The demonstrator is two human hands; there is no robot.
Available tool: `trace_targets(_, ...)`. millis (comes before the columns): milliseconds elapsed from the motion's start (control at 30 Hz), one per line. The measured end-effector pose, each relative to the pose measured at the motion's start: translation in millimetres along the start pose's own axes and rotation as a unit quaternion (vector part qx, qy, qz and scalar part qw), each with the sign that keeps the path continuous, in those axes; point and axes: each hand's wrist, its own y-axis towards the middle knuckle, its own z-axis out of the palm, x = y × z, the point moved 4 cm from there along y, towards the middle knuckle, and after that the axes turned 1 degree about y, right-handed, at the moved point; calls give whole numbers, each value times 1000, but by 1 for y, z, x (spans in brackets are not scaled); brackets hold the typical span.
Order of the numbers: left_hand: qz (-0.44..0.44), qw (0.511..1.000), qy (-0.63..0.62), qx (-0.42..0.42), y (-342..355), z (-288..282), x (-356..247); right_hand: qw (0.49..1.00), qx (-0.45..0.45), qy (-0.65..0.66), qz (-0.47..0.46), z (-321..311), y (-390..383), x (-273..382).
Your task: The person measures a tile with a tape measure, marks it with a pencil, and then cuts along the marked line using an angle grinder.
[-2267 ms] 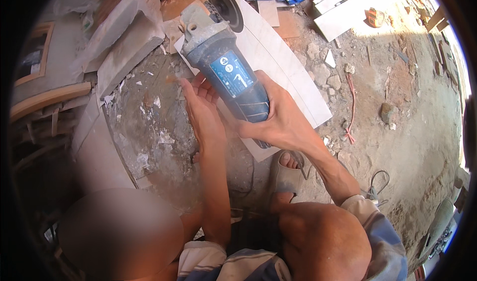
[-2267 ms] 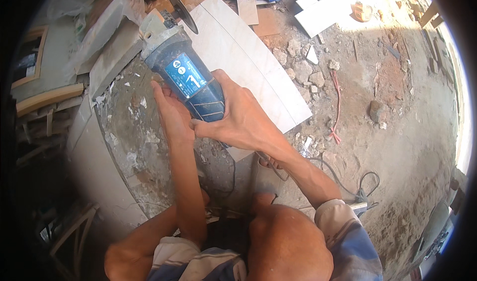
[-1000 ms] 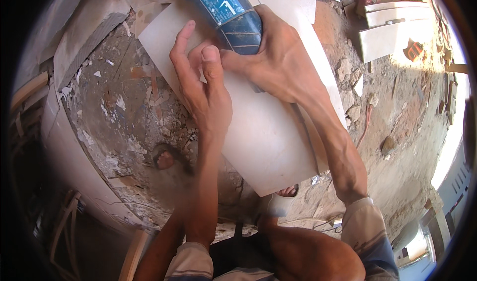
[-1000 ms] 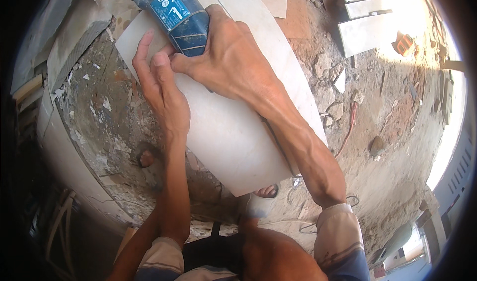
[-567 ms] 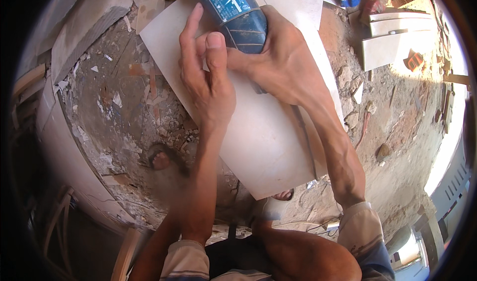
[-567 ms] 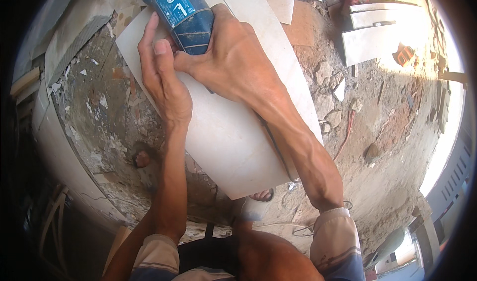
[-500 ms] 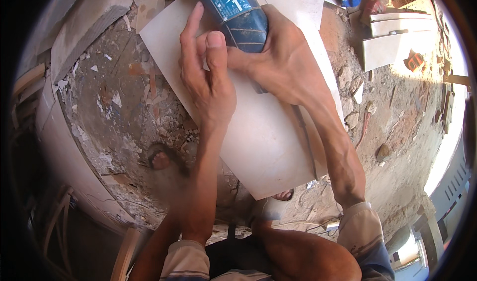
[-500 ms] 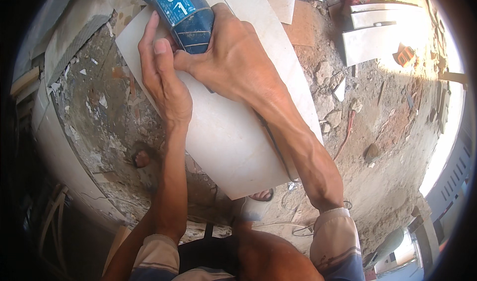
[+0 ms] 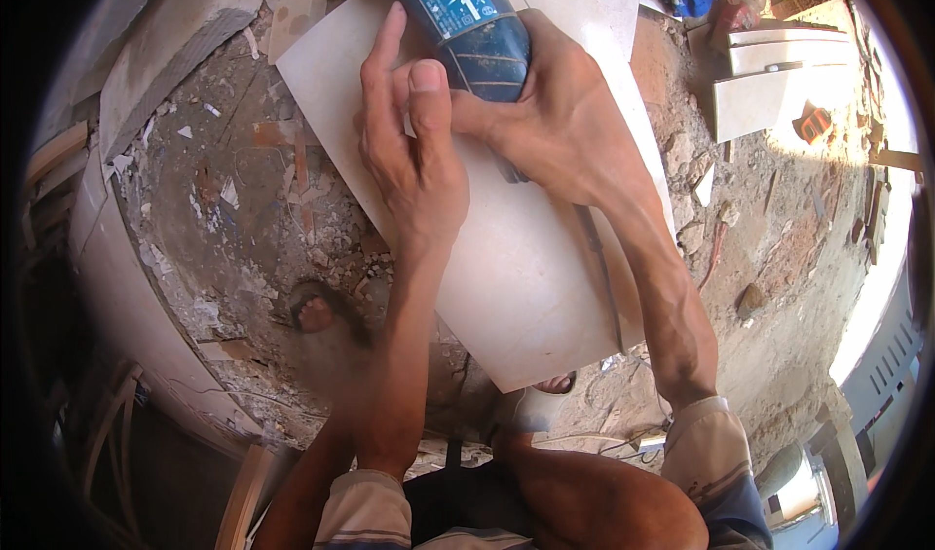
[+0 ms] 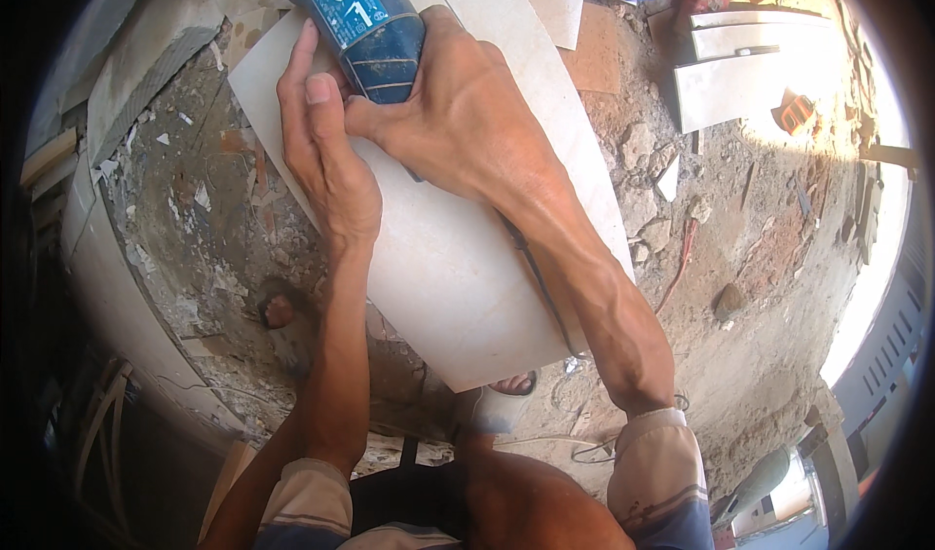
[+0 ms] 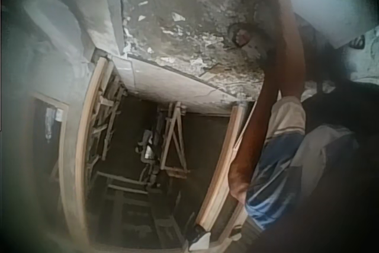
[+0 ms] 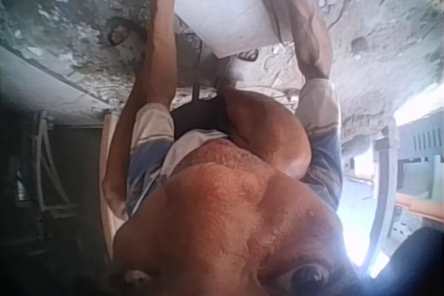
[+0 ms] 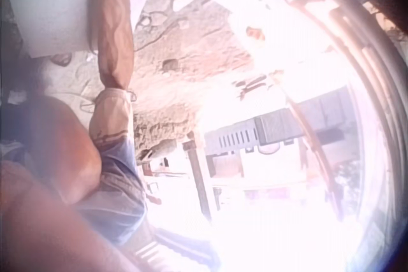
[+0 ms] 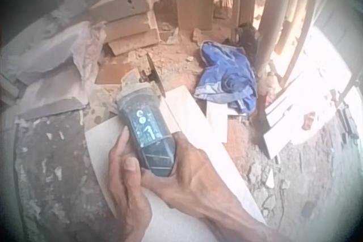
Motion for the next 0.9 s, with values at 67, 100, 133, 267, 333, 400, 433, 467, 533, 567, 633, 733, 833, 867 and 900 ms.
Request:
trace_targets(67, -2, 1000, -2, 0, 0, 1, 0, 1000, -2, -1, -4, 0, 1, -1)
trace_targets(100, -4, 1000, -2, 0, 0, 1, 0, 1000, -3, 0, -6, 0, 1, -2)
trace_targets(133, -4, 1000, -1, 0, 0, 1, 0, 1000, -3, 1, -8, 0, 1, -3)
trace_targets(267, 1, 1000, 3, 0, 0, 0, 1, 1000, -3, -6, -8, 1, 2, -3)
trace_targets(333, 6, 1000, -2, 0, 1, 0, -4, 1000, -2, -5, -5, 0, 1, 0)
trace_targets(400, 8, 1000, -4, 0, 1, 1, -3, 1000, -1, -3, -1, 0, 1, -1)
trace_targets(433, 11, 1000, -1, 0, 1, 1, -1, 1000, 0, -3, 1, 0, 1, -1)
trace_targets(467, 14, 1000, 0, 0, 1, 0, 0, 1000, 1, -4, -2, 1, 1, -2)
trace_targets(533, 17, 1000, 0, 0, 1, 0, 0, 1000, 3, -7, -7, 1, 2, -4)
trace_targets(567, 17, 1000, -1, 0, 1, 1, 0, 1000, 2, -7, -11, 1, 2, -4)
trace_targets(633, 16, 1000, -6, 1, 0, 1, 1, 1000, -2, -6, -19, 1, 2, -5)
trace_targets(733, 10, 1000, -1, 2, 0, 1, 1, 1000, -2, -7, -21, 1, 2, -5)
trace_targets(833, 8, 1000, 8, 1, 0, 0, 1, 1000, -3, -8, -17, 1, 2, -4)
trace_targets(867, 8, 1000, 9, 2, 0, 0, 1, 1000, -2, -8, -16, 1, 2, -4)
trace_targets(900, 8, 1000, 10, 2, 0, 0, 1, 1000, -2, -7, -15, 1, 2, -3)
